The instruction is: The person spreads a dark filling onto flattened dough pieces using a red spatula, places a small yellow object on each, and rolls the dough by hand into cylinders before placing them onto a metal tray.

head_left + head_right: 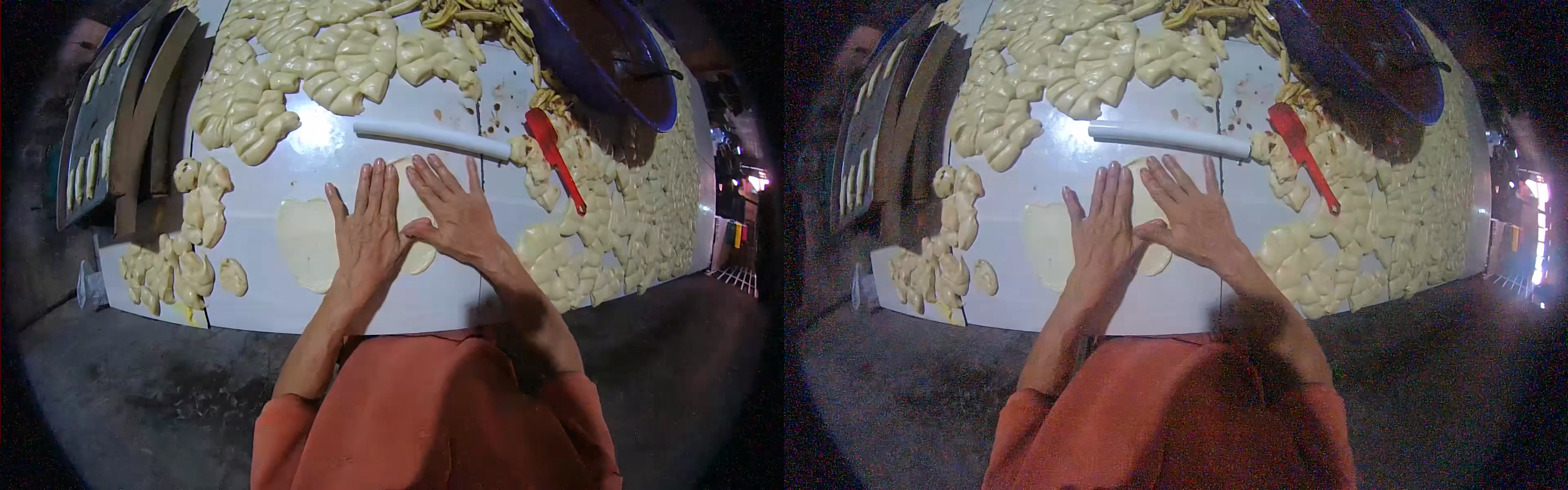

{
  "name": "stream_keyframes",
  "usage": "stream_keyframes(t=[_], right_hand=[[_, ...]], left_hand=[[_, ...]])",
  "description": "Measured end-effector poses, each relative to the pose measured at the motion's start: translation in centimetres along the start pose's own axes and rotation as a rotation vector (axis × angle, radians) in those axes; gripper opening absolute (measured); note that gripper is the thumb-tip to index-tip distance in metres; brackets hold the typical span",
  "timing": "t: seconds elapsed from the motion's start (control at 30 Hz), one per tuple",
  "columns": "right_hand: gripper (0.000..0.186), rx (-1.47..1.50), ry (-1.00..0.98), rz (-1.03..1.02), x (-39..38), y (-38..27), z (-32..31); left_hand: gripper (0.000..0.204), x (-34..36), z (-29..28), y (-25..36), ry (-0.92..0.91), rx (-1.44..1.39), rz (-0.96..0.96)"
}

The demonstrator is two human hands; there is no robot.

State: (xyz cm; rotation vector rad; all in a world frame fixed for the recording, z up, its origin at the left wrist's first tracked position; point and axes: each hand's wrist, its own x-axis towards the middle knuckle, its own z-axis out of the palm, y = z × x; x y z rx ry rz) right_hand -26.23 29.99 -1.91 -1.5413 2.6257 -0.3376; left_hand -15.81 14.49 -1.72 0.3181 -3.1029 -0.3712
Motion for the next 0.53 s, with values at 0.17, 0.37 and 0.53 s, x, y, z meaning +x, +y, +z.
stream_keyframes(t=[0.17, 0.37, 0.53], right_hand=[[0.08, 0.097, -0.022, 0.033, 0.3, -0.2, -1.4], [0.077, 0.212, 0.037, 0.04, -1.5, -0.3, -2.1], [0.08, 0.082, -0.173, -0.054, -5.2, -0.4, -1.2]], left_hand=[[0.089, -0.3, -1.4, -0.3, -0.103, -0.068, -0.006], [0.091, -2.1, -3.1, -0.1, -0.069, -0.043, 0.046], [0.096, -5.1, -1.0, 0.6, -0.118, -0.1, 0.035]])
